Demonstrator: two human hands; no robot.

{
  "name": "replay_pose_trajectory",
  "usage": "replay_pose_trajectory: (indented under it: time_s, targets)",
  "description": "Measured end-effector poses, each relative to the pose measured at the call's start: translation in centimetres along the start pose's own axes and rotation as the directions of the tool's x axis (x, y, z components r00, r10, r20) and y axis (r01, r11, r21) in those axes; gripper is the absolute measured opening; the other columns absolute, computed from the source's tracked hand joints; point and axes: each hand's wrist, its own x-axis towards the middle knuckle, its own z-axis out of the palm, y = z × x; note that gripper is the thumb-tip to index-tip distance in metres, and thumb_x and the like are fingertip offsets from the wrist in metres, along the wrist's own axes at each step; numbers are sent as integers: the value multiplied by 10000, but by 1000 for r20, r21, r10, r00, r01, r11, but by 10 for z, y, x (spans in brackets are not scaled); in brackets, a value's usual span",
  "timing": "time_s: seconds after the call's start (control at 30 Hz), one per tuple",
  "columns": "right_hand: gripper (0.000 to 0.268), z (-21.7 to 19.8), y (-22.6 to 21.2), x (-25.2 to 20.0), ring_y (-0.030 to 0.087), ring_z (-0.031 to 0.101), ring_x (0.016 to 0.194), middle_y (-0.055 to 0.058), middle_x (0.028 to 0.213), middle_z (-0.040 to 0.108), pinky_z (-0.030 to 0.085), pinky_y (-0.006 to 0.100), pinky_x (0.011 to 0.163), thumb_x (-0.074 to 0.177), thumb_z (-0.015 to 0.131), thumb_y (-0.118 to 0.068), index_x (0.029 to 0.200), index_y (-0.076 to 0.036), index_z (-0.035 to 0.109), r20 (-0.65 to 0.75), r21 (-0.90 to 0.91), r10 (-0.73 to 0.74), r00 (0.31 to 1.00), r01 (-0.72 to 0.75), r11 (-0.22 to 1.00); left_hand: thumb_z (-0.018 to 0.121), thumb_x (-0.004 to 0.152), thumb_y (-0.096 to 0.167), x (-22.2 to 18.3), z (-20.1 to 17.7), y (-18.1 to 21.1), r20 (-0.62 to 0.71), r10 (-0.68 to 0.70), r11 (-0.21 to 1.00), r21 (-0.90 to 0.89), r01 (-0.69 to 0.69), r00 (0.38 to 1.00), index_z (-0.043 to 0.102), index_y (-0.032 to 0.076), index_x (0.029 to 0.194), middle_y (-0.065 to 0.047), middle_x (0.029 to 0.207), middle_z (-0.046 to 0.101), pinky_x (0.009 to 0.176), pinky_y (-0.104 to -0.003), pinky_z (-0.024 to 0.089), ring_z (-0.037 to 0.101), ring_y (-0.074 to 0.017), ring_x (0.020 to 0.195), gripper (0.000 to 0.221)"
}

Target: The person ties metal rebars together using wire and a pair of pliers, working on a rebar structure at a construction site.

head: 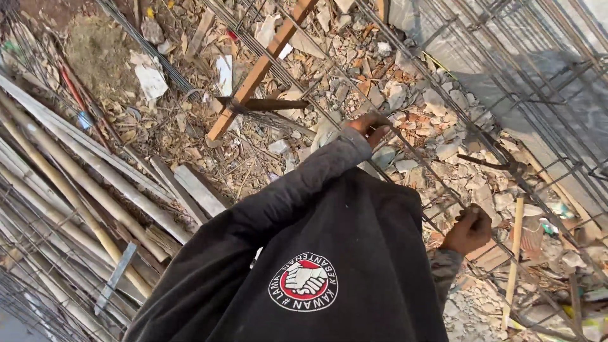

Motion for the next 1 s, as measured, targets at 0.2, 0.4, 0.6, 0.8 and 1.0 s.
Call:
replay_pose_trajectory:
  time_s: [0.2, 0.4, 0.6, 0.8, 1.0]
  targets:
    - [194, 34, -61, 4, 108, 478, 651, 41, 789, 583, 346, 263, 571, 1139, 633, -172, 1082, 13, 634, 51, 18, 34, 998, -35, 999, 647, 1034, 182, -23, -94, -50, -453, -134, 990, -107, 96, 882, 646, 79, 1090, -76, 927, 752, 764, -302, 617, 743, -158, 862, 117]
    - [108, 212, -191, -21, 101, 615, 849, 51, 966, 668, 517, 259, 739, 1076, 656, -86, 1126, 6, 632, 762, -64, -13, 648, 95, 993, 708, 961, 59, -73, -241, -117, -834, -143, 913, 96, 396, 533, 638, 87, 1204, -117, 1061, 642, 717, -345, 563, 668, -233, 835, 254]
    - [250, 433, -222, -95, 279, 722, 910, 147, 1022, 734, 560, 391, 791, 1006, 692, -195, 1197, -35, 666, 996, -18, -17, 88, 374, 927, 816, 826, 73, -79, -300, -145, -628, -90, 921, 243, 305, 773, 547, 86, 1351, -183, 1248, 500, 904, -437, 550, 608, -354, 1071, 589]
    - [211, 509, -174, -151, 329, 714, 975, 146, 1079, 730, 567, 432, 843, 983, 661, -161, 1166, -57, 649, 956, -24, -94, 278, 395, 918, 898, 716, 188, -76, -308, -157, -515, -74, 876, 376, 302, 854, 590, 213, 1417, -177, 1159, 478, 858, -453, 542, 581, -357, 1014, 766]
    - [252, 500, -150, -182, 354, 663, 968, 175, 1072, 673, 531, 459, 846, 940, 704, -183, 1122, -31, 619, 838, -224, -30, 545, 393, 892, 923, 814, 293, -71, -309, -165, -504, -30, 849, 442, 288, 863, 695, 255, 1324, -124, 1073, 481, 840, -439, 497, 529, -301, 984, 560]
